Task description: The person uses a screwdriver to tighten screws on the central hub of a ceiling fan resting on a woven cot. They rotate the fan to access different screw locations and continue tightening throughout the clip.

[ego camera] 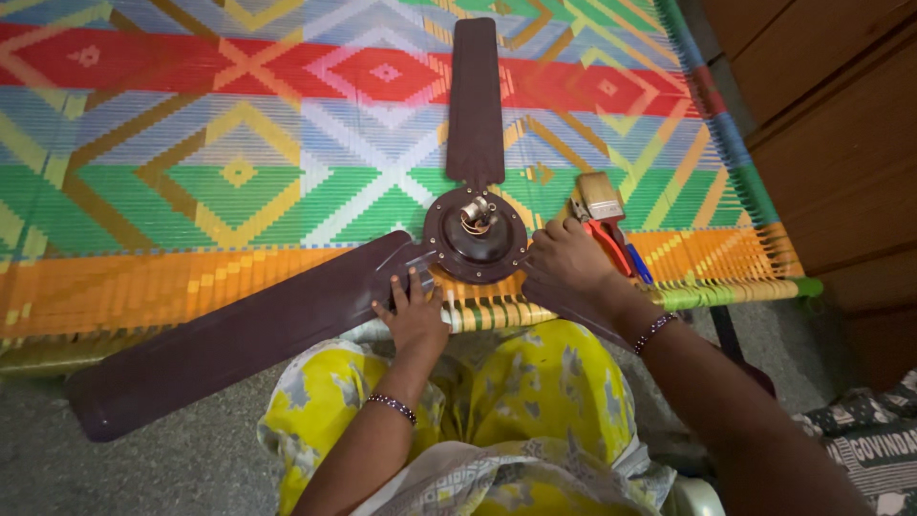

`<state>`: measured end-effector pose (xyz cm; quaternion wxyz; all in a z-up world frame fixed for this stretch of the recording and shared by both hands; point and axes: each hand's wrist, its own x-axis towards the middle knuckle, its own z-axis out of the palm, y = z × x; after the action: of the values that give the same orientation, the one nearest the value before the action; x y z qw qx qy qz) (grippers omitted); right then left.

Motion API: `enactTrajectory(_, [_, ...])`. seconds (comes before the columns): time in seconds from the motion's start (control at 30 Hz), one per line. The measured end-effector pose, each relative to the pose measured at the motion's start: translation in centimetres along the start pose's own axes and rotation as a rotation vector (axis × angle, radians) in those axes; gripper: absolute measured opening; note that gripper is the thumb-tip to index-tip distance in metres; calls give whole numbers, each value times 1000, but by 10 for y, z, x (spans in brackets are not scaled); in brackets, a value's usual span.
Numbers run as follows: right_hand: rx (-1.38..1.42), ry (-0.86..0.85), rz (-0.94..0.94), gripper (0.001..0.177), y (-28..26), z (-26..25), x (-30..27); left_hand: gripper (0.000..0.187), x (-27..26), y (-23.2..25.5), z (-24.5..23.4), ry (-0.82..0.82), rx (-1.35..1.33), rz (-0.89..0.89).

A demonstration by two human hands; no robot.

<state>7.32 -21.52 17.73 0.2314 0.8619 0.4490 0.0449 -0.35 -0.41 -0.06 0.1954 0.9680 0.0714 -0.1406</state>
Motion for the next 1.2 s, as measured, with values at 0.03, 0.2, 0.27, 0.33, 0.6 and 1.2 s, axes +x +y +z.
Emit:
enactTrajectory(0.03, [-3, 33, 3, 26, 1, 8, 1, 80, 0, 0, 0, 4, -4, 4])
enactTrajectory(0.2, [-16, -195, -4, 25, 10, 39, 0, 70, -2, 1, -1, 4, 16, 8])
enactTrajectory(0.27, [-45, -193, -12, 21, 15, 47, 6, 59, -2, 2, -3, -23, 14, -4])
enactTrajectory(0.33, [-76, -39, -30, 17, 22, 49, 19, 47, -3, 4, -6, -75, 8, -21])
enactTrajectory(0.6, [-2, -452, 222, 28, 4, 60, 38, 44, -4, 6, -9, -109, 44, -28])
enactTrajectory(1.2, [173, 74, 297, 40, -11, -34, -17, 40, -1, 2, 0, -31, 27, -11])
